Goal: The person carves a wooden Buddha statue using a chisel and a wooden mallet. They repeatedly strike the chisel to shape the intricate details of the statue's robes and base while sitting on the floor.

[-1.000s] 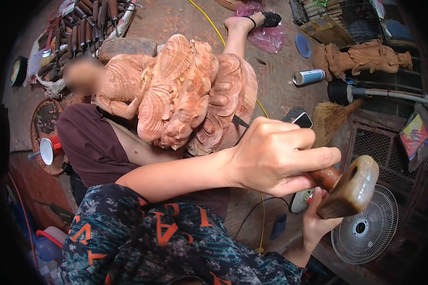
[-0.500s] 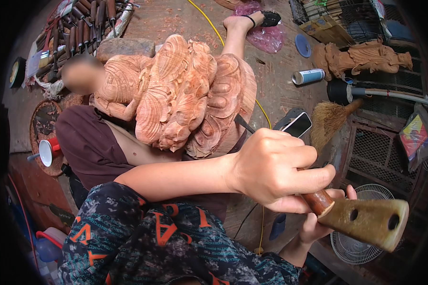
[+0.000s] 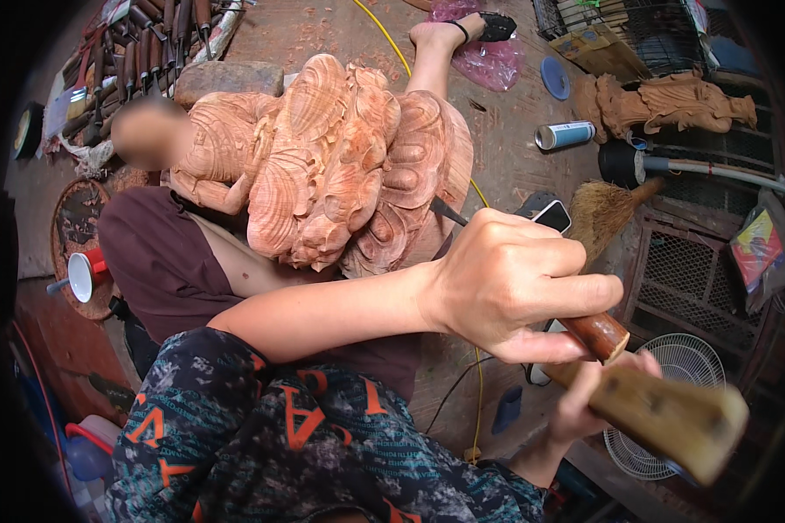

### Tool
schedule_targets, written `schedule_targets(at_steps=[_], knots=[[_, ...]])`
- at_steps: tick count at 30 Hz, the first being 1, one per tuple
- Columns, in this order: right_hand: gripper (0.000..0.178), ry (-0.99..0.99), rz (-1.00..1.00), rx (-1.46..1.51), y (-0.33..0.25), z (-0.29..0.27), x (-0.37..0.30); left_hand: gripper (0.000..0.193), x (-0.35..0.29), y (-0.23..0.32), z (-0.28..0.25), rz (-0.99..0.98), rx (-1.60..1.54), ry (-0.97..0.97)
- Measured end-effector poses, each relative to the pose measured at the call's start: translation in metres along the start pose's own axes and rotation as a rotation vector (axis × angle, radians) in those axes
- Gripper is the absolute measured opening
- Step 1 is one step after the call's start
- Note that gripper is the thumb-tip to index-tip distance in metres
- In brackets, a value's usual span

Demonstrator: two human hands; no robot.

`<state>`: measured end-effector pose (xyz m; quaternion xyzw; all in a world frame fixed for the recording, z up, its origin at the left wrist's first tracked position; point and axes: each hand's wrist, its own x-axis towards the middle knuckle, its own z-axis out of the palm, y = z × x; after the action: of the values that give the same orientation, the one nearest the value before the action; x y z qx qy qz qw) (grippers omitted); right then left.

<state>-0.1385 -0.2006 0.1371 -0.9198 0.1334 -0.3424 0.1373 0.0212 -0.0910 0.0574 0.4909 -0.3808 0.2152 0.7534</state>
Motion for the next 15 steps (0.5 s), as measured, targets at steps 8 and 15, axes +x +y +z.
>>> schedule_targets(at_steps=[8,15], knots=[[0.066,-0.146,0.175,0.171,0.005,-0.003,-0.003,0.049,-0.008,0.015,0.008,0.032,0.141,-0.123],[0.075,-0.105,0.222,0.208,-0.007,-0.002,0.004,0.043,-0.006,0.011,0.002,-0.034,0.06,-0.069]])
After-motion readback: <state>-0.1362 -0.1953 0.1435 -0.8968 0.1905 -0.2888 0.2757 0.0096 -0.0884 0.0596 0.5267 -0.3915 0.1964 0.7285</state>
